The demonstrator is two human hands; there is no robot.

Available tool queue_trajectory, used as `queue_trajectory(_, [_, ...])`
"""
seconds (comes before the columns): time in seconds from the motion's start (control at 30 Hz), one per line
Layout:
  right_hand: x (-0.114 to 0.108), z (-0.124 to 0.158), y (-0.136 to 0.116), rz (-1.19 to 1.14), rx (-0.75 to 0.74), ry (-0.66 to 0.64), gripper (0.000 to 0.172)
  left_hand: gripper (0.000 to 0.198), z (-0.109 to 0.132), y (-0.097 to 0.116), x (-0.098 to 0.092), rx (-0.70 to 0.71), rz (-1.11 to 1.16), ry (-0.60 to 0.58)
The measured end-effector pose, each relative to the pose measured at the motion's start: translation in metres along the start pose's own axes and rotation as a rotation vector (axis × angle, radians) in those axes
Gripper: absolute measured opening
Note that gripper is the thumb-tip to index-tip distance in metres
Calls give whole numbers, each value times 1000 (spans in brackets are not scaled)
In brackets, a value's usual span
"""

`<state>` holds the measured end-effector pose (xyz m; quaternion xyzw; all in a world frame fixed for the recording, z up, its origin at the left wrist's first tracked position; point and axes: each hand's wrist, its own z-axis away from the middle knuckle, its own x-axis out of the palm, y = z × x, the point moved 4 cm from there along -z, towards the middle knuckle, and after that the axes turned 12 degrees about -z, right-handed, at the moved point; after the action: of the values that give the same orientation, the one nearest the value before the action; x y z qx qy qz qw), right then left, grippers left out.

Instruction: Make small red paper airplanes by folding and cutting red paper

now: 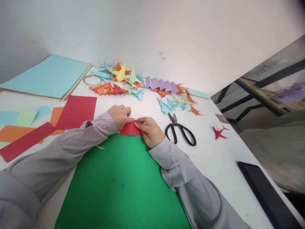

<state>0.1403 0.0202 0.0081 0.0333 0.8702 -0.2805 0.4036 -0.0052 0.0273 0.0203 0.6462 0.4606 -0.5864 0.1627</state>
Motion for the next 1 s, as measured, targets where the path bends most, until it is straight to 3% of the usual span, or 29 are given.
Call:
queue_trajectory(0.2, [1,5,3,-29,25,-12,36,28,0,0,0,-4,11,-4])
queue_trajectory(0.37, [3,6,0,75,24,-50,34,28,0,2,-3,3,2,18])
queue_trajectory(0.7, [2,2,-11,290,133,-113,28,31,11,14,-9,155,203,185])
queue_trajectory(1.0, [-6,7,2,56,168,73,30,31,11,15,-10,142,167,168])
